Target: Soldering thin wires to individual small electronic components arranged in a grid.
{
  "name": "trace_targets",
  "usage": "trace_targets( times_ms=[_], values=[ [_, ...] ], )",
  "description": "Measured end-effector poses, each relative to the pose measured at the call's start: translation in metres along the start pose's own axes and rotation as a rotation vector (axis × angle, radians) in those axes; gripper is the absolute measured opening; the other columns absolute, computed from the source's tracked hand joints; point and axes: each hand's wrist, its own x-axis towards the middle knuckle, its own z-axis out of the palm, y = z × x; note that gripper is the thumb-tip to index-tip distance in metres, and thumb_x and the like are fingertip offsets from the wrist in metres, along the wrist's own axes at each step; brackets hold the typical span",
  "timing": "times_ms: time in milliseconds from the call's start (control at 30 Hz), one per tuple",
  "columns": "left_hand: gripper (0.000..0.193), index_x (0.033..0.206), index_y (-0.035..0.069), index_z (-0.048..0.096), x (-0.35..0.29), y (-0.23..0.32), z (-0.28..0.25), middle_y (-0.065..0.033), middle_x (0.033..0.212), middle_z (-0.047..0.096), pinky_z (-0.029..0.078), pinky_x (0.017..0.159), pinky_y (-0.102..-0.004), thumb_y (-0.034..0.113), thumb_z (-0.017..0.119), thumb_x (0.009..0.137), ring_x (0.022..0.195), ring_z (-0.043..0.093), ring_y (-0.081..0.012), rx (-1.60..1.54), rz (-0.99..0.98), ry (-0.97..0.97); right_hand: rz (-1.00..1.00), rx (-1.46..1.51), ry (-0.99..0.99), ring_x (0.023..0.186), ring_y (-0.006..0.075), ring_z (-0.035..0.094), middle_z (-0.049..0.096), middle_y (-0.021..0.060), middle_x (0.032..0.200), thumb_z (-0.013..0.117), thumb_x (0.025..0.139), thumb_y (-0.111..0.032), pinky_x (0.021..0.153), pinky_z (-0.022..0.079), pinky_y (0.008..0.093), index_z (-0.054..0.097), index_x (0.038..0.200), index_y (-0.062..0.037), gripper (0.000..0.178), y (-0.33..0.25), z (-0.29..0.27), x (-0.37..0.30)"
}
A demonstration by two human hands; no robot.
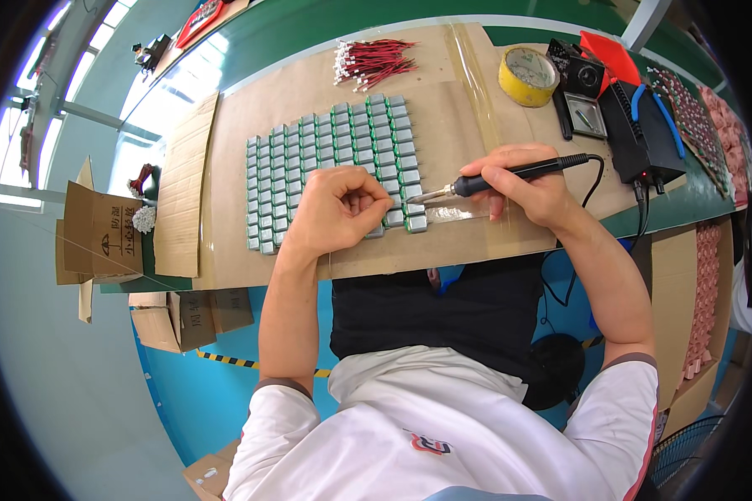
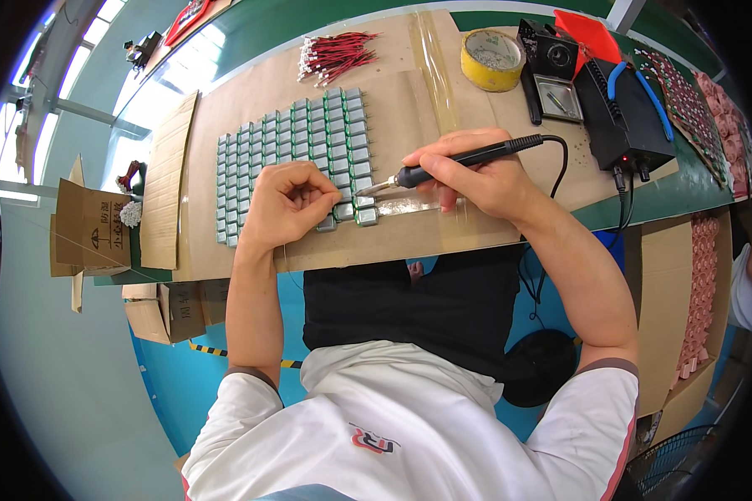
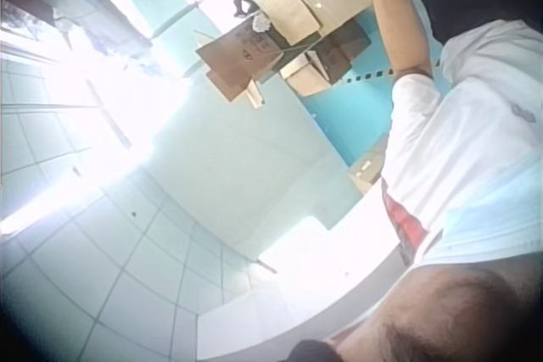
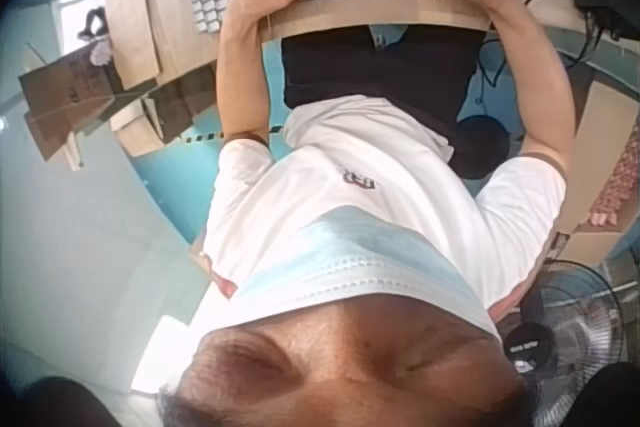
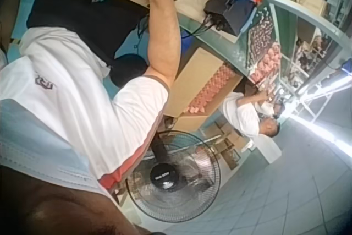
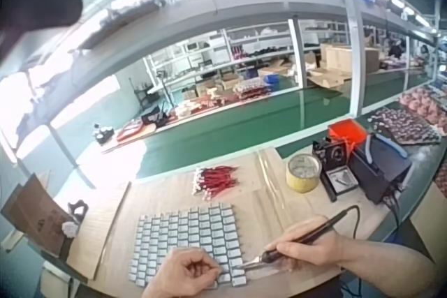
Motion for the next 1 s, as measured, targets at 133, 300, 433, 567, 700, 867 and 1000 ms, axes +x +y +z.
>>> trace_targets(
  times_ms=[133,300,433,567,700,867,1000],
  values=[
    [0.005,0.079,-0.001,0.074,-0.0006,-0.0006,-0.0002,0.0014,0.067,0.061,0.041,0.052,-0.0214,0.000,0.079,0.079,0.058,0.049,-0.0030,-0.011,0.014,0.005,0.023,0.026,0.020,0.058,0.0114,0.067,0.076,0.0122,0.084,0.065,0.100,-0.009,0.054,0.055,0.0247,0.078,0.109,0.0052,0.020,-0.0007,-0.0010,-0.0012],
    [0.005,0.078,-0.001,0.073,-0.0010,-0.0012,-0.0007,0.0012,0.067,0.062,0.041,0.052,-0.0213,0.000,0.078,0.079,0.058,0.049,-0.0029,-0.006,0.036,0.004,0.008,-0.002,0.011,0.058,0.0117,0.067,0.077,0.0130,0.086,0.064,0.101,-0.009,0.055,0.055,0.0253,0.077,0.110,0.0057,0.022,-0.0003,-0.0021,-0.0016],
    [0.006,0.078,-0.001,0.073,-0.0008,-0.0003,-0.0014,0.0009,0.067,0.062,0.041,0.052,-0.0214,0.000,0.079,0.079,0.058,0.050,-0.0029,0.020,0.069,-0.014,0.002,0.001,0.011,0.058,0.0117,0.067,0.077,0.0133,0.087,0.064,0.101,-0.009,0.055,0.056,0.0253,0.077,0.109,0.0059,0.021,-0.0009,-0.0017,-0.0017],
    [0.006,0.078,0.000,0.073,-0.0012,-0.0007,0.0001,0.0008,0.067,0.063,0.041,0.052,-0.0215,0.001,0.079,0.079,0.059,0.050,-0.0027,0.013,0.042,-0.005,-0.007,-0.008,0.001,0.058,0.0116,0.067,0.077,0.0129,0.086,0.064,0.101,-0.009,0.054,0.056,0.0253,0.077,0.108,0.0060,0.021,-0.0011,-0.0021,-0.0012],
    [0.007,0.077,-0.001,0.072,-0.0018,-0.0019,0.0017,0.0031,0.069,0.062,0.034,0.051,-0.0207,-0.002,0.079,0.079,0.059,0.045,-0.0010,-0.012,0.037,0.016,0.002,-0.011,0.006,0.058,0.0112,0.067,0.076,0.0120,0.085,0.064,0.100,-0.008,0.055,0.055,0.0250,0.077,0.108,0.0060,0.021,-0.0007,-0.0008,-0.0011],
    [0.007,0.077,-0.001,0.072,-0.0012,-0.0020,0.0019,0.0026,0.069,0.063,0.035,0.051,-0.0210,-0.001,0.079,0.079,0.058,0.046,-0.0013,0.005,0.041,0.014,0.000,-0.015,0.003,0.058,0.0108,0.066,0.076,0.0117,0.084,0.064,0.100,-0.008,0.055,0.055,0.0246,0.077,0.108,0.0058,0.020,0.0001,-0.0004,-0.0011],
    [0.007,0.078,-0.001,0.073,-0.0012,-0.0016,0.0022,0.0025,0.069,0.063,0.036,0.051,-0.0212,-0.001,0.079,0.079,0.058,0.046,-0.0014,0.016,0.046,0.014,0.009,-0.027,0.009,0.058,0.0106,0.066,0.076,0.0115,0.084,0.065,0.100,-0.007,0.055,0.055,0.0246,0.077,0.108,0.0058,0.020,-0.0012,-0.0001,-0.0009]
  ],
)
